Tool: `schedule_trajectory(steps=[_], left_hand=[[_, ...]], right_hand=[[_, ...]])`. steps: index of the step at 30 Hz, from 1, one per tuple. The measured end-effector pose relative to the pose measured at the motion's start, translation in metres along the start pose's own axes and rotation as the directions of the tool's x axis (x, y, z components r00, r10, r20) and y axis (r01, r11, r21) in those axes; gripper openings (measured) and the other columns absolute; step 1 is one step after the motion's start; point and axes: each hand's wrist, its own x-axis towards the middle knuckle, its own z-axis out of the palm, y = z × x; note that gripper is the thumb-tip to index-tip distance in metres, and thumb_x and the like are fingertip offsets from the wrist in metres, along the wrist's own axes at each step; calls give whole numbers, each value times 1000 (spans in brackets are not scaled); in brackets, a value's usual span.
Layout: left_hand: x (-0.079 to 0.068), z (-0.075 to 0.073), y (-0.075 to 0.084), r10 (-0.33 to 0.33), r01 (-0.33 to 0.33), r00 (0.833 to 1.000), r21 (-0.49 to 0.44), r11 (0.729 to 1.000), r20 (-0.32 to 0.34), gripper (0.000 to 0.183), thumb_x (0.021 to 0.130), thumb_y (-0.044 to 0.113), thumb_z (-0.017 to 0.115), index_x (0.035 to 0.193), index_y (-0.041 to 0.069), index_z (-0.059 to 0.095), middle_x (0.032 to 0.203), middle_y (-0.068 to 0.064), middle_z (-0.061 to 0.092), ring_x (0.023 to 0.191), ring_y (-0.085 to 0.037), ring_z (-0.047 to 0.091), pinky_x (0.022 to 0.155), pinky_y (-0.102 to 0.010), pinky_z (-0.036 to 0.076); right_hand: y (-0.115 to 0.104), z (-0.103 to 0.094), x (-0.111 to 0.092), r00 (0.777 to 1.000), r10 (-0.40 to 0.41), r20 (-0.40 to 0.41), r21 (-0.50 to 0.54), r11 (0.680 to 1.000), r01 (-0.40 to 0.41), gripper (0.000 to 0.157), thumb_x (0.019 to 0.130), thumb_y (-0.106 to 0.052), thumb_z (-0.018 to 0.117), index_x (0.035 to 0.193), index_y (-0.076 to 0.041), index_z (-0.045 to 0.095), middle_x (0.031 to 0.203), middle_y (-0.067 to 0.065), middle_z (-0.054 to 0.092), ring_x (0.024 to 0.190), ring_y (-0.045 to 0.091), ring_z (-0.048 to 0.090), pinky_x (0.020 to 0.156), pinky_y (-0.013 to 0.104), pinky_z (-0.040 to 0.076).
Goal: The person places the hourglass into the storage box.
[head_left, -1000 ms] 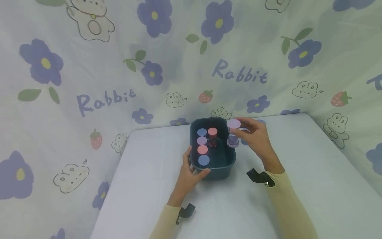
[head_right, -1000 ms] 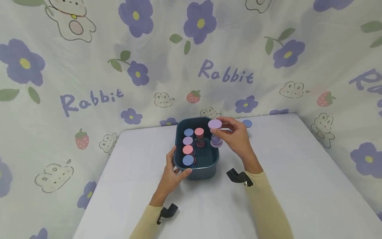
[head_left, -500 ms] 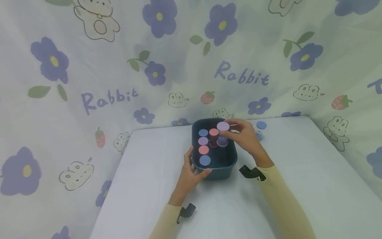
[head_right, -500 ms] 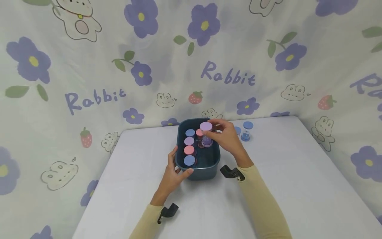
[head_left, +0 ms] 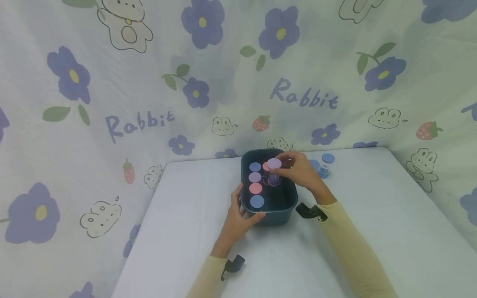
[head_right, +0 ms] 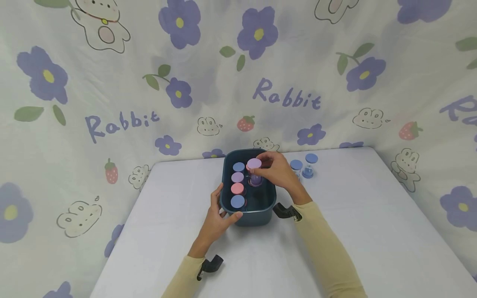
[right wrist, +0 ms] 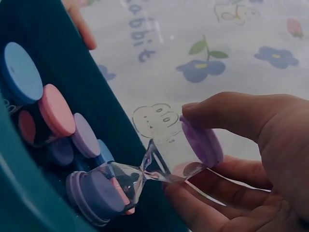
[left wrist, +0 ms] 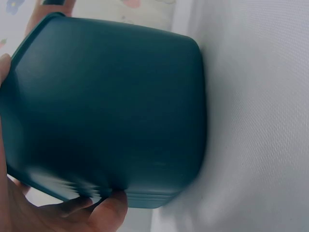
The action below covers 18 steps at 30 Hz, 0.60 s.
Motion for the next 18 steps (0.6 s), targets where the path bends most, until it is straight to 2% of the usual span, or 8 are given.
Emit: schedule_trajectory(steps=[7, 11, 18], left_hand=[[-1, 0, 2, 7, -7, 1000, -16, 1000, 2, 107, 84, 43, 84, 162, 37, 11, 174, 0, 20, 160, -38, 23, 118, -60, 39], [-1, 0, 3, 5, -4, 1000, -19, 1000, 3, 107, 85, 43, 84, 163, 37, 11, 174, -1, 20, 160, -39, 23, 118, -60, 38], [-1, 0, 2, 3, -3, 1000, -7, 1000, 2, 107, 85, 46, 83, 162, 38, 11, 174, 1, 19, 161, -38, 24, 119, -60, 38]], right_hand=[[3, 4, 6, 996, 71, 45, -87, 994, -67, 59, 86, -29, 84, 135, -4, 61, 136, 19, 64, 126, 40, 66, 103, 54, 57], [2, 5, 7, 996, 57, 64, -121, 991, -49, 61, 88, -27, 82, 139, -2, 60, 139, 21, 64, 126, 40, 66, 103, 54, 57], [5, 7, 13, 994, 46, 103, -168, 985, -28, 53, 86, -28, 85, 129, -3, 68, 127, 17, 71, 114, 34, 71, 100, 50, 61]])
